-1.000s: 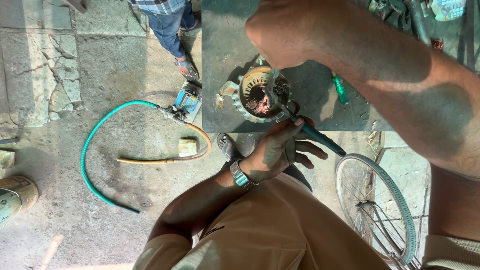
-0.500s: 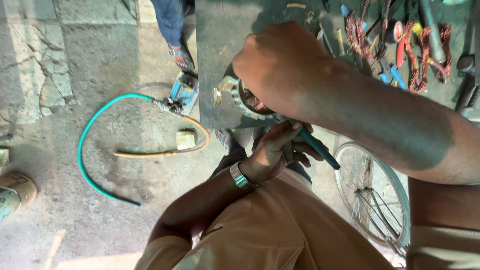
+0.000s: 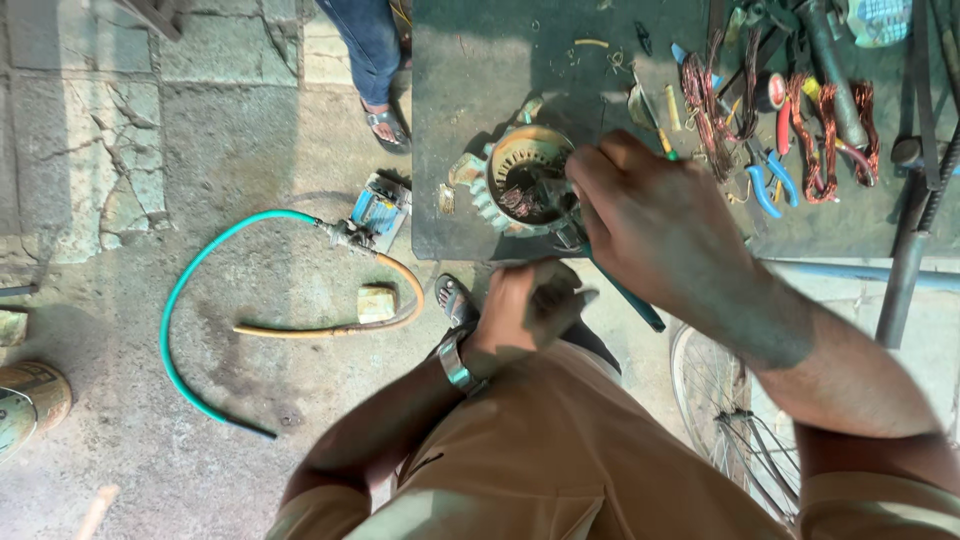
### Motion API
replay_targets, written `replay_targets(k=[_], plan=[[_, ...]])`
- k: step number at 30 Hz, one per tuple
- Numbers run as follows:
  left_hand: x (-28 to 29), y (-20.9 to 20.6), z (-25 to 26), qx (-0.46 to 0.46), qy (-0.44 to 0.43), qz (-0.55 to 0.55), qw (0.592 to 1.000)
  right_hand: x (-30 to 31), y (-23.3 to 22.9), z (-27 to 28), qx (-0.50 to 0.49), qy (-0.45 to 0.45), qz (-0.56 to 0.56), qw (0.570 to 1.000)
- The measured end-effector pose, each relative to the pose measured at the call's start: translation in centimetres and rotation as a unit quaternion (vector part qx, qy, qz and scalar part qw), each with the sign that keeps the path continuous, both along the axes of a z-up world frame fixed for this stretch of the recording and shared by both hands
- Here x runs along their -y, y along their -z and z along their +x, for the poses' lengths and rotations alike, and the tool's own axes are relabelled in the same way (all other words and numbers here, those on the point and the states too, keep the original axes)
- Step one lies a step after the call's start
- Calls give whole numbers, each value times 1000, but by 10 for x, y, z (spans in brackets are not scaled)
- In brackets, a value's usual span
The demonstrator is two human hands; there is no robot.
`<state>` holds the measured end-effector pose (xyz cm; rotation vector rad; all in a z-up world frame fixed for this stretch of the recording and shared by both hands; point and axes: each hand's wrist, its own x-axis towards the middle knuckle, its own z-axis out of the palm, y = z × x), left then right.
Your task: The person uses pliers and a screwdriver to remove copper windings from a motor stator. They repeatedly pull, cut, and pry the wires from the slots, then place the removed copper wire on the workbench.
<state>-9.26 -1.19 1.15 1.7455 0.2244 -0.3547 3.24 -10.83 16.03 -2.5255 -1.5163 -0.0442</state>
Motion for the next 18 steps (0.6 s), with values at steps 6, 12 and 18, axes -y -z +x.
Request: replay_targets(k=[6,12,18], plan=[[-9,-23,19,409,-115,200,883,20,19,-5,-110,12,170,979],[-15,-21,51,456,-61,198,865,30,22,-5,-96,-6,190,977],[-14,-5,60,446,-75,195,870,58,21,-3,-168,-3,228,959]])
